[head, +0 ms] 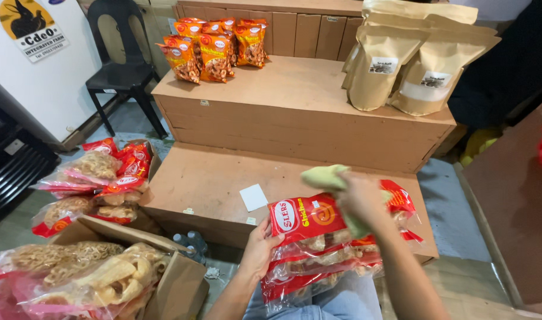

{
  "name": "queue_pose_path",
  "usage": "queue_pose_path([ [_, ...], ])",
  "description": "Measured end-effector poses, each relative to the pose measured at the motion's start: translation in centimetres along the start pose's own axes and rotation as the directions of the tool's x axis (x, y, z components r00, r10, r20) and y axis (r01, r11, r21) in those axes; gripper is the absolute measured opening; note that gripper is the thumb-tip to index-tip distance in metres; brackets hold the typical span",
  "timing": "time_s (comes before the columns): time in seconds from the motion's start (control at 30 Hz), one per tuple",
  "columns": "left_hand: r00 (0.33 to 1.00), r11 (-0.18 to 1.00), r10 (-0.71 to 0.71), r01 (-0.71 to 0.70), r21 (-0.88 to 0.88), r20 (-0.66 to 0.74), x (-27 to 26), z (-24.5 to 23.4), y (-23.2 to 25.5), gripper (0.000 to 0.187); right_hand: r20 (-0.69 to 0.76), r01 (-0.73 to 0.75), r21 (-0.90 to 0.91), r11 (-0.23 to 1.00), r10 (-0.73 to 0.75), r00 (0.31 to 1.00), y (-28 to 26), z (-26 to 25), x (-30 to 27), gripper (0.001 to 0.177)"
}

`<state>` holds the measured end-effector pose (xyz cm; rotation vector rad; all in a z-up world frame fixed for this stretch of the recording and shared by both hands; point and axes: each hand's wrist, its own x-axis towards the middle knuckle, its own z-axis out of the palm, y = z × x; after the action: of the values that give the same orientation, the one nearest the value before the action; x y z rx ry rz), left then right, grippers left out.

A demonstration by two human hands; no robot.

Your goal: The person sits on the floor and wipes the surface of packaged snack bags with a green cloth. They handle multiple red and clear plastic bags containing crackers or chips, wiping them individually and stacking them on a cardboard surface.

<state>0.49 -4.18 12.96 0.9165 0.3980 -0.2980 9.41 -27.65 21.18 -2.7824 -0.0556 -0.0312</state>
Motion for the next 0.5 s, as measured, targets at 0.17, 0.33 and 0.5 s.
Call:
queue_pose_path([
  [0.17,1.0,0.993,-0.003,0.002,0.116,0.005,-1.1,0.4,0.0,0.064,-0.034,-0.211,-0.031,0.977,0.21,0.977,4.5,-4.4,-1.2,0.047],
  [0.33,0.996,0.987,0.04,-0.051,0.15,0.077,-2.0,-0.1,-0.7,0.068,0.051,-0.33,0.169,0.929,0.326,0.944,8.1,-6.7,-2.4,0.045],
  [0.5,0.989,0.988,0.073,-0.09,0.126,0.13,-2.8,-0.9,-1.3,0.072,0.212,-0.473,0.518,0.713,0.429,0.878,7.5,-9.2,-4.4,0.044],
])
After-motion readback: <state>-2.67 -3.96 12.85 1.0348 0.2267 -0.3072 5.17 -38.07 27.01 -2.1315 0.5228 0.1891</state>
